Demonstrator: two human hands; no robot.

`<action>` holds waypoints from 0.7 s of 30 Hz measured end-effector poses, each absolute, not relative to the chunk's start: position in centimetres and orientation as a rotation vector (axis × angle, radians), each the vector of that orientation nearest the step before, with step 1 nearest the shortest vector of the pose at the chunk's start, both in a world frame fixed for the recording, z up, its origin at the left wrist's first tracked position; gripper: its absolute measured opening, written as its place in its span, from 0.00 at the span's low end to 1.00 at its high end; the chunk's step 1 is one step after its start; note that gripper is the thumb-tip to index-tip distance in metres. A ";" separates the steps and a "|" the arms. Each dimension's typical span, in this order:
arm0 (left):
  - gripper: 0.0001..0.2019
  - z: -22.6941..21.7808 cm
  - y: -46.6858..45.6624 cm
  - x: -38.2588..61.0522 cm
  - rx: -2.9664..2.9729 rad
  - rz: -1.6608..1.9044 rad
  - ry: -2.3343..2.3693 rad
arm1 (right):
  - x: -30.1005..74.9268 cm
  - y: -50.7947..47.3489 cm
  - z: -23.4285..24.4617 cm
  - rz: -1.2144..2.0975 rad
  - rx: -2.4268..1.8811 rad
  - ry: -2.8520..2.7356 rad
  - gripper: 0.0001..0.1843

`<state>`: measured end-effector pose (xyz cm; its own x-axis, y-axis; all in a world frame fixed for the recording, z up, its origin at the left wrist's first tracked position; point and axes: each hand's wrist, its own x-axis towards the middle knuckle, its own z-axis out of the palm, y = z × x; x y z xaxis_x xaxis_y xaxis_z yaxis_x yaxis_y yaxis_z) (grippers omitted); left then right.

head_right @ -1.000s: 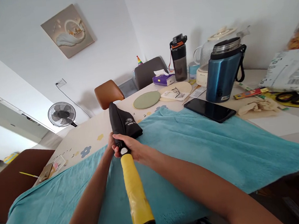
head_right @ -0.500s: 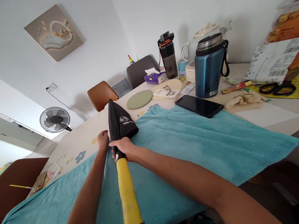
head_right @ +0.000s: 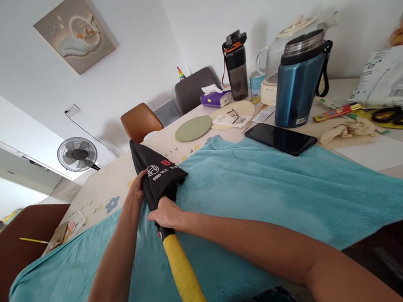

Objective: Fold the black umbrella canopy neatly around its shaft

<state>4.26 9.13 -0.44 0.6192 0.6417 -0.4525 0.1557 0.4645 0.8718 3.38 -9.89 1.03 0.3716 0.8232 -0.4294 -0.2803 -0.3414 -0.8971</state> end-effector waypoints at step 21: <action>0.14 -1.1 8.8 3.2 0.935 0.374 0.857 | 3.1 -9.0 -0.2 1.615 -0.674 -0.134 0.05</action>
